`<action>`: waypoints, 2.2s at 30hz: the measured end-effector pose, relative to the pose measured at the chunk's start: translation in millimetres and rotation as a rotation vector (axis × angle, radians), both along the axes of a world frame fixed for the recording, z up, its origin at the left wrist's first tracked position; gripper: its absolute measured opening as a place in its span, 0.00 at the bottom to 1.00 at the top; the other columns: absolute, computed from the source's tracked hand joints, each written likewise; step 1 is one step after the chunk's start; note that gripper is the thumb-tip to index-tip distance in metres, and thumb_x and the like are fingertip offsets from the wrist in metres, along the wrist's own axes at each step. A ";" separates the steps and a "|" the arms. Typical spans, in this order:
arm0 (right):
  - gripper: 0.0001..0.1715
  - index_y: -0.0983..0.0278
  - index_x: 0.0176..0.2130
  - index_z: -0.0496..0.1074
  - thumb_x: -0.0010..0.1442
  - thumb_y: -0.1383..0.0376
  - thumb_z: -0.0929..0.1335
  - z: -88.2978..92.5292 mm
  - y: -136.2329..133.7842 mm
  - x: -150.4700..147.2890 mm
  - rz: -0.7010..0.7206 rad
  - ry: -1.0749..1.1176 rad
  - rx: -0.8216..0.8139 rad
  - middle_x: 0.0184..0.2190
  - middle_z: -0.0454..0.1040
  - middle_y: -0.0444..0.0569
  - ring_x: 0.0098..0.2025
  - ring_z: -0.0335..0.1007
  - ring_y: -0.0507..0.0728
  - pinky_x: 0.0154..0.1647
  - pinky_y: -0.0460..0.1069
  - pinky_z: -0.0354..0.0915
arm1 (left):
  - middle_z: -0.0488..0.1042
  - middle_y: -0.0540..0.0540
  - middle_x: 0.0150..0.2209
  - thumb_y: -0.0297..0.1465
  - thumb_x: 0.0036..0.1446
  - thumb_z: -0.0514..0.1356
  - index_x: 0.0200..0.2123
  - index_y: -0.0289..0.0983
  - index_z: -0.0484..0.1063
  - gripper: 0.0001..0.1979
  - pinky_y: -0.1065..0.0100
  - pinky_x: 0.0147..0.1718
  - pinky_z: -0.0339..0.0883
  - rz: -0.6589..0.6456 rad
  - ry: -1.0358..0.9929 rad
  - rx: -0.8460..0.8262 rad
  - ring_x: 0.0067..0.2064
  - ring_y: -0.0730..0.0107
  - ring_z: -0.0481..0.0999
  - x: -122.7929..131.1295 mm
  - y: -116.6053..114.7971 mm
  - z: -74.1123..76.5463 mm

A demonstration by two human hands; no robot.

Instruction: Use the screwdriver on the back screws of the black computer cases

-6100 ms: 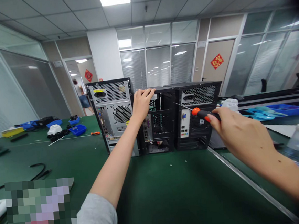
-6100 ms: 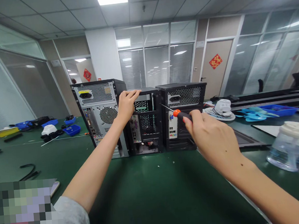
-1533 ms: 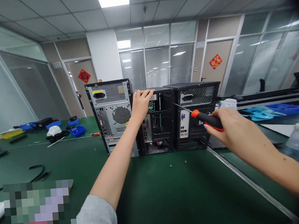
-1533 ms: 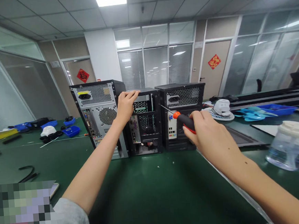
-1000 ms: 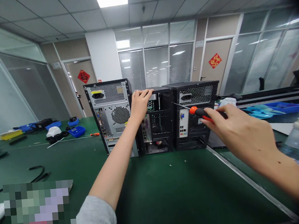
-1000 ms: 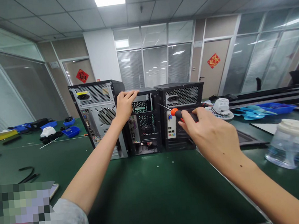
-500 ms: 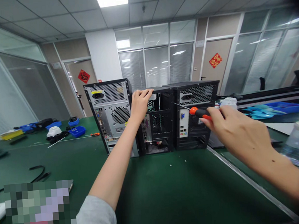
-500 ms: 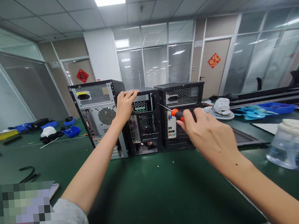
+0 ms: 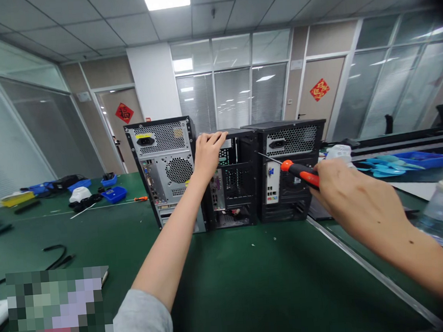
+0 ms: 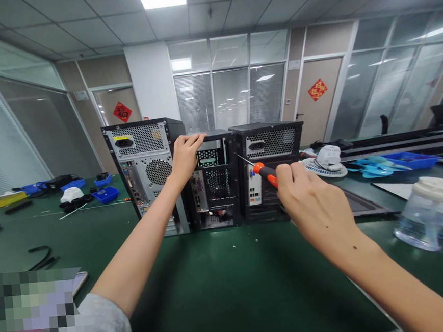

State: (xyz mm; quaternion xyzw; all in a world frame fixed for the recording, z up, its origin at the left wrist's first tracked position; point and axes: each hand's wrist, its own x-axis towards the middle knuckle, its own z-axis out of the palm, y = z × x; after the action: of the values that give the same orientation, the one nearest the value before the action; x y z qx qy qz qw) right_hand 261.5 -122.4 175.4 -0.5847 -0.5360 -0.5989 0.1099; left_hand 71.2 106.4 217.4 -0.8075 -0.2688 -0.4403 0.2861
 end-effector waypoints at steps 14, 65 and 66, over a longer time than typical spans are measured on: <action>0.19 0.64 0.28 0.61 0.66 0.60 0.54 6.1 0.9 -3.7 0.087 -0.085 0.082 0.20 0.61 0.43 0.20 0.61 0.52 0.17 0.45 0.47 | 0.70 0.48 0.55 0.18 0.60 0.46 0.59 0.44 0.64 0.27 0.56 0.52 0.58 -0.015 -0.003 0.003 0.49 0.61 0.64 -0.3 2.0 -0.9; 0.26 0.64 0.21 0.62 0.63 0.52 0.58 8.5 2.8 -8.9 0.028 -0.087 0.156 0.09 0.59 0.43 0.10 0.54 0.51 0.14 0.44 0.41 | 0.69 0.47 0.55 0.19 0.61 0.45 0.58 0.42 0.64 0.25 0.57 0.53 0.57 -0.011 0.000 -0.007 0.51 0.60 0.64 -0.6 1.2 -1.2; 0.26 0.64 0.21 0.62 0.63 0.52 0.58 7.9 3.1 -9.2 0.023 -0.081 0.155 0.08 0.59 0.44 0.10 0.54 0.51 0.15 0.44 0.41 | 0.70 0.47 0.55 0.19 0.61 0.45 0.58 0.42 0.64 0.25 0.57 0.53 0.57 -0.013 -0.002 -0.003 0.51 0.60 0.64 -0.6 1.3 -1.3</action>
State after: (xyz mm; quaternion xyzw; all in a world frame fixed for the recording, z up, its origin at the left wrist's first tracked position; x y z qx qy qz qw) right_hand 252.3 -119.3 183.4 -0.5437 -0.4985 -0.6605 0.1401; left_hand 70.6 107.7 216.2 -0.8093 -0.2645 -0.4425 0.2816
